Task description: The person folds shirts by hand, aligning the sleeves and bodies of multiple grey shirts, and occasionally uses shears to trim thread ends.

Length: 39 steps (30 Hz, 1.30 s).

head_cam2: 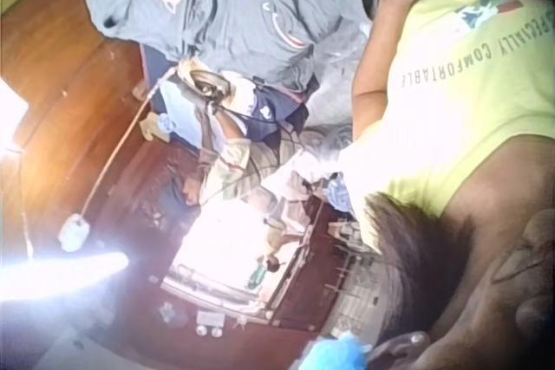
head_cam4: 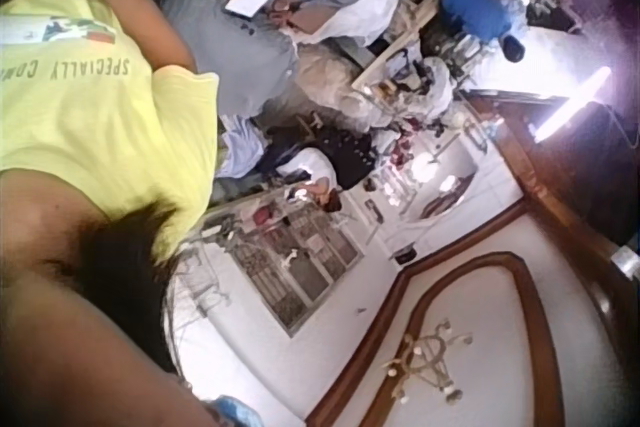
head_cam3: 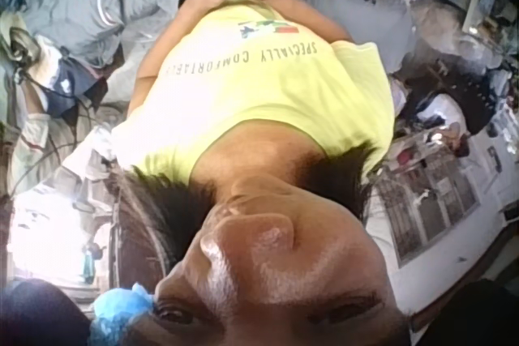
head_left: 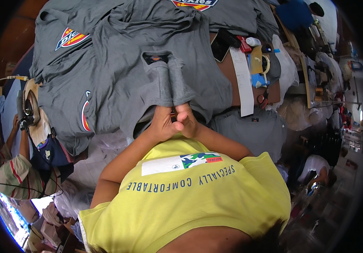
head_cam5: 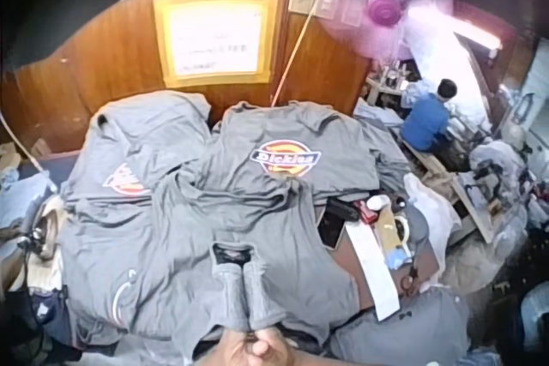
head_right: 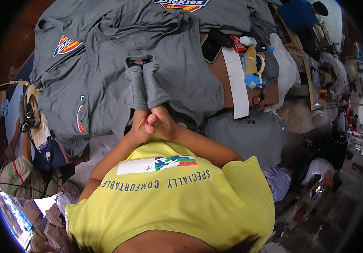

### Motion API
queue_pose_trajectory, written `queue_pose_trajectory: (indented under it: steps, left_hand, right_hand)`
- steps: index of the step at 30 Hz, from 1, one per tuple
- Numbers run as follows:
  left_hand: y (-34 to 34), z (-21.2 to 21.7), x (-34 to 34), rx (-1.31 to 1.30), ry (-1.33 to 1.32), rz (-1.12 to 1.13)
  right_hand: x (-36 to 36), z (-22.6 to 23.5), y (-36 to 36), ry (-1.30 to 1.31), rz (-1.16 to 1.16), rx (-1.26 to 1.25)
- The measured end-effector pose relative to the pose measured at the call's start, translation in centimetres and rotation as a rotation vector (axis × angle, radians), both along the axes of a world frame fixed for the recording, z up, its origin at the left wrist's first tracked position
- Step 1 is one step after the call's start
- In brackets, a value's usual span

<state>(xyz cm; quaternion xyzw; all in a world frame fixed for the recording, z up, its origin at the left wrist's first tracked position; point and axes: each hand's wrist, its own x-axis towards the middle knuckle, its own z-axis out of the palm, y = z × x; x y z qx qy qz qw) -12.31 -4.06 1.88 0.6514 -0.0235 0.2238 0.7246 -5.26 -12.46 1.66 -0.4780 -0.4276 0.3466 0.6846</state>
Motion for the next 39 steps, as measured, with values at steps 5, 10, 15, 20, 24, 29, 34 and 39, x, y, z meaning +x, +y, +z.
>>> queue_pose_trajectory:
  steps: [5,10,15,20,24,29,34,39]
  left_hand:
    - [-0.8,-0.2,-0.9,-0.020,-0.021,0.073]
    - [8.7,1.7,-6.6,-0.036,0.418,-0.112]
    - [23.2,0.2,-16.0,-0.227,-0.175,-0.355]
    - [29.4,1.4,-6.9,-0.523,0.098,0.023]
    - [31.9,-4.3,3.7,-0.168,0.806,0.543]
    - [24.0,-1.7,5.3,1.428,1.199,0.879]
    - [15.0,-4.0,14.6,0.483,0.682,0.020]
    - [10.1,-5.7,20.1,-0.182,0.712,-0.396]
  right_hand:
    - [-1.7,0.1,-0.3,-0.050,-0.187,0.052]
    - [6.4,-3.5,-6.9,0.319,-0.220,-0.064]
    - [11.6,5.8,-10.2,0.630,0.126,0.330]
    - [17.8,4.1,-0.7,0.623,-0.223,0.279]
    - [23.7,-7.6,4.4,0.661,-0.437,0.027]
    - [22.5,-11.7,2.7,0.676,-0.390,-0.235]
    - [20.1,-6.2,2.0,0.343,-0.318,-0.391]
    - [18.9,-3.7,0.4,0.059,-0.250,-0.409]
